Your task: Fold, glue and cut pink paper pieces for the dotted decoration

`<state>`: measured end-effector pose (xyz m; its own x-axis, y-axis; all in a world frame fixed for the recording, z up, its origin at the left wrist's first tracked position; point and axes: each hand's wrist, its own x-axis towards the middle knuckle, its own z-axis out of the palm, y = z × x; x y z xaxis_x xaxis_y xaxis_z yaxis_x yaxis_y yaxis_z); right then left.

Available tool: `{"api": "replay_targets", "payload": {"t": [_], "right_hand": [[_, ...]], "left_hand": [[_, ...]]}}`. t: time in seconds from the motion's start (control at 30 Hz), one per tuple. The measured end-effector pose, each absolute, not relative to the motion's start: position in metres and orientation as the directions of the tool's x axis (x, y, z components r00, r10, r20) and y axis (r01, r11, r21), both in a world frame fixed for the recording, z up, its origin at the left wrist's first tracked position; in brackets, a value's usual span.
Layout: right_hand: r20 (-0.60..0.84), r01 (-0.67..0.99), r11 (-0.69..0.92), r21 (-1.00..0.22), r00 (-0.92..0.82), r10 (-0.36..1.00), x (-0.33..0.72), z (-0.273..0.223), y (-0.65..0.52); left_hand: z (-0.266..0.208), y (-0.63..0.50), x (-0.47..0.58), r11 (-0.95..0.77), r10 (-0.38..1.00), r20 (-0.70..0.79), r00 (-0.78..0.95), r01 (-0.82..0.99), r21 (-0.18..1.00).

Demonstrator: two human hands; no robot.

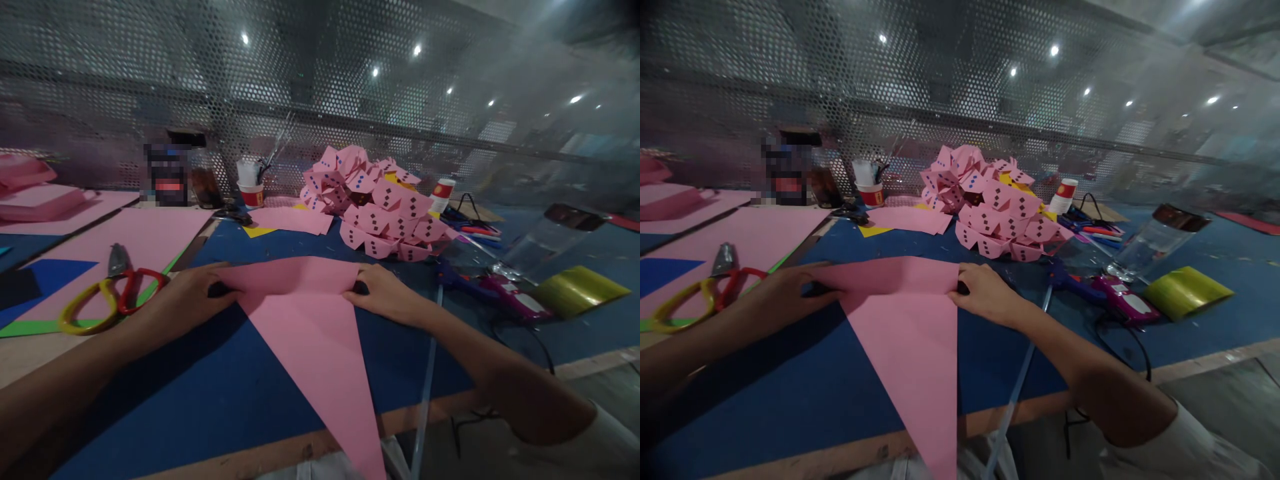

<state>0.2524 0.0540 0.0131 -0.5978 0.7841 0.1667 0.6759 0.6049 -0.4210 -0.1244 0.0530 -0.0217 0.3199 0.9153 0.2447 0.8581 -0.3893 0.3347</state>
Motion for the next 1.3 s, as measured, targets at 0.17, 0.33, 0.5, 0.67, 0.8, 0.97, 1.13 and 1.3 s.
{"api": "replay_targets", "payload": {"t": [0.17,0.33,0.5,0.67,0.8,0.97,1.13,1.3], "right_hand": [[0.121,0.622,0.498,-0.604,-0.547,0.829,0.256,0.015,0.055],[0.067,0.576,0.435,-0.692,-0.548,0.833,0.257,0.016,0.055],[0.078,0.574,0.461,-0.677,-0.568,0.820,0.256,0.014,0.055],[0.108,0.618,0.484,-0.619,-0.544,0.832,0.256,0.015,0.055],[0.093,0.669,0.489,-0.560,-0.535,0.840,0.255,0.017,0.055],[0.109,0.664,0.510,-0.547,-0.548,0.829,0.255,0.015,0.055],[0.117,0.585,0.533,-0.611,-0.600,0.792,0.255,0.012,0.056],[0.141,0.663,0.524,-0.535,-0.542,0.829,0.254,0.012,0.055]], "left_hand": [[-0.023,0.054,-0.127,-0.364,0.924,0.248,0.292,0.870,0.332],[-0.018,0.050,-0.121,-0.362,0.927,0.234,0.294,0.865,0.348],[-0.016,0.050,-0.119,-0.346,0.933,0.233,0.275,0.865,0.362],[-0.019,0.053,-0.122,-0.320,0.942,0.231,0.245,0.865,0.387],[-0.020,0.054,-0.125,-0.318,0.944,0.210,0.254,0.868,0.381],[-0.023,0.055,-0.128,-0.340,0.938,0.213,0.275,0.856,0.391],[-0.023,0.055,-0.128,-0.415,0.909,0.239,0.343,0.805,0.423],[-0.018,0.053,-0.126,-0.481,0.876,0.241,0.417,0.726,0.491]]}}
